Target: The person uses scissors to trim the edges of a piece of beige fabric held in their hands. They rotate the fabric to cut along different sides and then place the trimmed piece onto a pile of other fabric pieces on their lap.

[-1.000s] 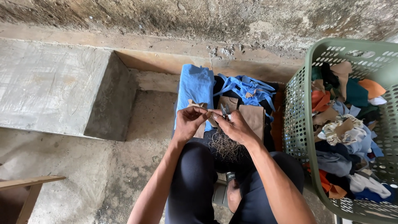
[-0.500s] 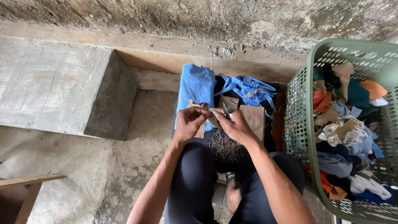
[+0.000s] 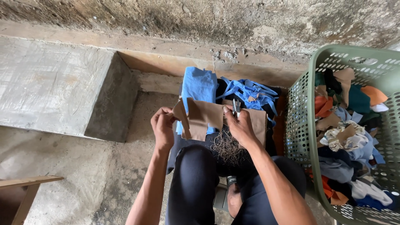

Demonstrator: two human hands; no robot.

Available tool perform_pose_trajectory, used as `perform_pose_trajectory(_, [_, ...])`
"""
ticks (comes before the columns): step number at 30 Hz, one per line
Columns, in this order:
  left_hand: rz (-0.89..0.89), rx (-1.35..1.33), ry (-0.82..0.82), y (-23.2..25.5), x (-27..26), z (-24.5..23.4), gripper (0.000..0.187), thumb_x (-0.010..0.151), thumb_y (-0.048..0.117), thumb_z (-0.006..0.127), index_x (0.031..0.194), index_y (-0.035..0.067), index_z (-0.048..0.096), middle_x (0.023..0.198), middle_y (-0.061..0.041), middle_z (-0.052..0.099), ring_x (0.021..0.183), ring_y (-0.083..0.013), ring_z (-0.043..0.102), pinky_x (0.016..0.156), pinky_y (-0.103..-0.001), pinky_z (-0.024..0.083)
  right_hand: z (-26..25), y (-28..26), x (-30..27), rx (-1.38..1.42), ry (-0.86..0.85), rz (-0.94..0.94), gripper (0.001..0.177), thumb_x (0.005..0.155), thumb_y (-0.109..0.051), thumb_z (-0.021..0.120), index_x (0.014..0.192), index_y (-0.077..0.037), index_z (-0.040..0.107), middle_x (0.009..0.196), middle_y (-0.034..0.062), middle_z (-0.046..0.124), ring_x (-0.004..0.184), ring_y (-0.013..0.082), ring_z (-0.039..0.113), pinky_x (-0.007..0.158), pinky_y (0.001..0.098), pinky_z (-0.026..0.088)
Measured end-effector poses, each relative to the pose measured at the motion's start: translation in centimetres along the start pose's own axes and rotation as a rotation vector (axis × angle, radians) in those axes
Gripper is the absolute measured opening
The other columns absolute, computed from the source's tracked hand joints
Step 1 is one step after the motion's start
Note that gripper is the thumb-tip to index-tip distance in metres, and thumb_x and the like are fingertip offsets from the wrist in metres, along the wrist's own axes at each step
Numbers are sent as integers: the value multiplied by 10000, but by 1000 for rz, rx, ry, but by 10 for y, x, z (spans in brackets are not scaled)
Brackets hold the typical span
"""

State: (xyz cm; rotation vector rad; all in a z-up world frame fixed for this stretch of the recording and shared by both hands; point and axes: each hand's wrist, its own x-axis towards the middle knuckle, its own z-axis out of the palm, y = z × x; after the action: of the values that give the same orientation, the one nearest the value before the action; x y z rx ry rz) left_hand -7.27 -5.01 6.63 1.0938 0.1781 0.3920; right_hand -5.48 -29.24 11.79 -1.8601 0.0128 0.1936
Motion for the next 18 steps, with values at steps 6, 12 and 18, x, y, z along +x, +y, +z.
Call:
perform_pose_trajectory(6, [13,-85,9,-23,9,-36,124,841,150,550,833,31,584,769,-126,615,699,-210,642,648,-313,545,8,5,13,-11,-1,-35,270,1073,-173,567,1237,-17,715,730,68,588,574,169,474,618,334,405])
perform_pose_trajectory(12, [14,-179,-86,-8,5,-4,160,833,136,491,866,5,576,791,-160,617,737,-259,678,652,-349,572,10,-18,7,43,-108,-86,280,1020,-240,658,1239,-95,754,882,135,711,780,180,616,766,352,502])
perform_pose_trajectory(18, [-6,-282,-304,5,5,45,172,765,170,489,764,9,549,706,-124,511,648,-219,555,580,-341,522,-5,-33,-2,468,-252,146,354,1009,-291,651,736,-77,583,519,-38,335,333,15,250,315,196,219])
